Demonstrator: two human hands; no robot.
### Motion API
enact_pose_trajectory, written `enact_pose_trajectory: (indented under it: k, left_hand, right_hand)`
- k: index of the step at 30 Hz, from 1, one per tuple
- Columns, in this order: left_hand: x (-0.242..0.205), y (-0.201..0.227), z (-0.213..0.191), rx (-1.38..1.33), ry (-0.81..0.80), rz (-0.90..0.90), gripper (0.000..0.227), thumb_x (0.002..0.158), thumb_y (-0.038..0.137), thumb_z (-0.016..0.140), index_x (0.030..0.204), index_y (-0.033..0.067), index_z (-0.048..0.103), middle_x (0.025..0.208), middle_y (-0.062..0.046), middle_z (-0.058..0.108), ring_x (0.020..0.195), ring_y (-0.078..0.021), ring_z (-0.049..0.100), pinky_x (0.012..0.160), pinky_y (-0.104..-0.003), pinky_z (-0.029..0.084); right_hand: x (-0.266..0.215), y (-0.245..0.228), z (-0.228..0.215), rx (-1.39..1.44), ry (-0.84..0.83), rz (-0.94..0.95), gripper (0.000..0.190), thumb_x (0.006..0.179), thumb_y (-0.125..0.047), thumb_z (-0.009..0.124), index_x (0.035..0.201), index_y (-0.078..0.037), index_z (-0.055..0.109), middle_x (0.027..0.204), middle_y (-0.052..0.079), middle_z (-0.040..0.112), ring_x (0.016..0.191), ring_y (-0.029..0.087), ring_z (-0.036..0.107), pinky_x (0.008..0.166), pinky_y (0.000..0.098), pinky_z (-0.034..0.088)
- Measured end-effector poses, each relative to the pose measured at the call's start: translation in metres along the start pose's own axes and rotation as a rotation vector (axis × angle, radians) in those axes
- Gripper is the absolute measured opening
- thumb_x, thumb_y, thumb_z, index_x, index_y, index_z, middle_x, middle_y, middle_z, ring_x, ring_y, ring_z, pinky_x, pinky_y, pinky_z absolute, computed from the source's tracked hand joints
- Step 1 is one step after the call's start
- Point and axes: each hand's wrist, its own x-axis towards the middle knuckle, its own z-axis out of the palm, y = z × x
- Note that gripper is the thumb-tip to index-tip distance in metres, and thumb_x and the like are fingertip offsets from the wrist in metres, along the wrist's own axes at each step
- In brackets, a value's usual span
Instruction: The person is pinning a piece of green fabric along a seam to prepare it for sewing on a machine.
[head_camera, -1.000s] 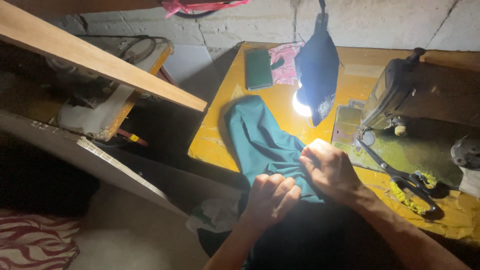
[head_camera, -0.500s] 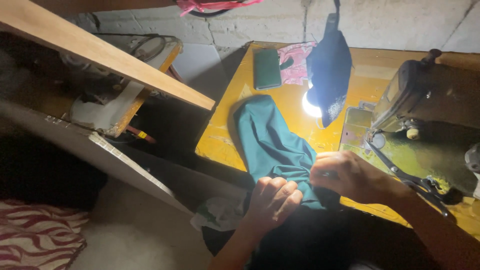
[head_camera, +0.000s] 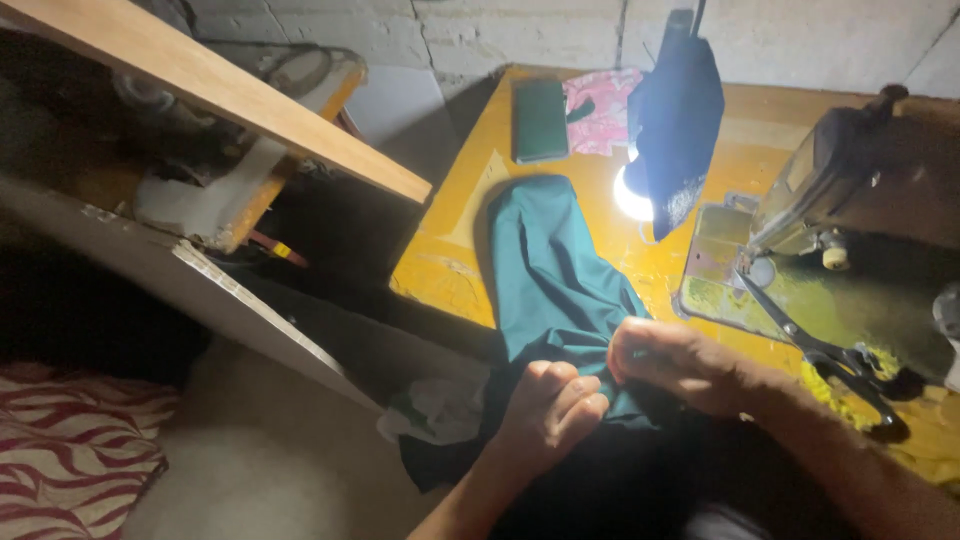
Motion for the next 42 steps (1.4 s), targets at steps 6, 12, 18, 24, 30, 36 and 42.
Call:
enact_pose_trajectory:
  k: [6, 12, 18, 24, 30, 36, 42]
  left_hand:
    - [-0.009, 0.007, 0.01, -0.125, -0.033, -0.022, 0.012, 0.107, 0.005, 0.051, 0.099, 0.0053, 0.06, 0.1, -0.009, 0.068, 0.09, -0.0262, 0.06, 0.083, -0.04, 0.046]
    - [-0.03, -0.019, 0.009, -0.254, 0.072, -0.683, 0.031, 0.102, 0.034, 0.047, 0.104, 0.0094, 0.066, 0.099, -0.012, 0.062, 0.096, -0.0282, 0.061, 0.09, -0.043, 0.047]
    - [-0.024, -0.058, 0.027, -0.401, -0.139, -1.471, 0.029, 0.085, 0.041, 0.061, 0.075, 0.014, 0.062, 0.069, 0.008, 0.05, 0.075, -0.0083, 0.048, 0.061, -0.036, 0.04]
    - [-0.001, -0.05, 0.018, -0.673, -0.013, -1.925, 0.036, 0.088, 0.032, 0.06, 0.099, 0.0016, 0.076, 0.089, -0.009, 0.074, 0.082, -0.0195, 0.068, 0.073, -0.035, 0.053]
    - [0.027, -0.032, -0.003, -0.736, 0.055, -1.945, 0.044, 0.089, 0.036, 0.061, 0.116, 0.0032, 0.071, 0.11, -0.009, 0.072, 0.101, -0.0215, 0.066, 0.09, -0.035, 0.049]
    - [0.041, -0.014, -0.03, -0.816, 0.177, -1.958, 0.057, 0.09, 0.04, 0.061, 0.135, 0.005, 0.065, 0.133, -0.01, 0.07, 0.123, -0.0237, 0.064, 0.11, -0.034, 0.044]
    - [0.035, 0.014, -0.059, -1.615, 0.639, -1.814, 0.059, 0.082, 0.038, 0.066, 0.128, 0.0028, 0.061, 0.122, -0.014, 0.066, 0.112, -0.0326, 0.062, 0.102, -0.047, 0.05]
  right_hand:
    - [-0.023, -0.004, -0.021, -0.348, -0.033, 0.113, 0.03, 0.104, -0.034, 0.05, 0.083, -0.017, 0.064, 0.074, -0.003, 0.062, 0.067, 0.014, 0.053, 0.065, 0.0302, 0.047]
    - [-0.085, 0.024, -0.063, -0.514, 0.269, 0.324, 0.012, 0.093, -0.02, 0.068, 0.085, -0.014, 0.073, 0.069, 0.001, 0.068, 0.063, 0.015, 0.059, 0.063, 0.0301, 0.048]
    - [-0.129, 0.093, -0.119, -1.192, 0.604, 0.527, 0.05, 0.082, -0.037, 0.082, 0.125, -0.015, 0.07, 0.106, 0.006, 0.077, 0.091, 0.026, 0.077, 0.074, 0.0386, 0.059]
    - [-0.104, 0.017, -0.009, -1.062, 0.68, 0.094, 0.03, 0.09, -0.017, 0.071, 0.119, -0.011, 0.073, 0.121, 0.009, 0.073, 0.107, 0.026, 0.071, 0.089, 0.0381, 0.057]
    - [-0.044, -0.003, 0.06, -0.573, 0.441, -0.012, 0.028, 0.09, -0.029, 0.071, 0.108, -0.007, 0.071, 0.1, 0.009, 0.078, 0.088, 0.023, 0.075, 0.079, 0.0351, 0.059]
    - [-0.046, 0.002, 0.07, -0.375, 0.311, 0.078, 0.016, 0.09, -0.013, 0.072, 0.104, -0.015, 0.065, 0.081, 0.003, 0.071, 0.069, 0.015, 0.068, 0.06, 0.03, 0.058]
    - [-0.087, -0.014, 0.055, -0.27, 0.287, 0.173, 0.021, 0.098, -0.022, 0.059, 0.086, -0.012, 0.072, 0.077, 0.003, 0.069, 0.066, 0.017, 0.062, 0.057, 0.0341, 0.052]
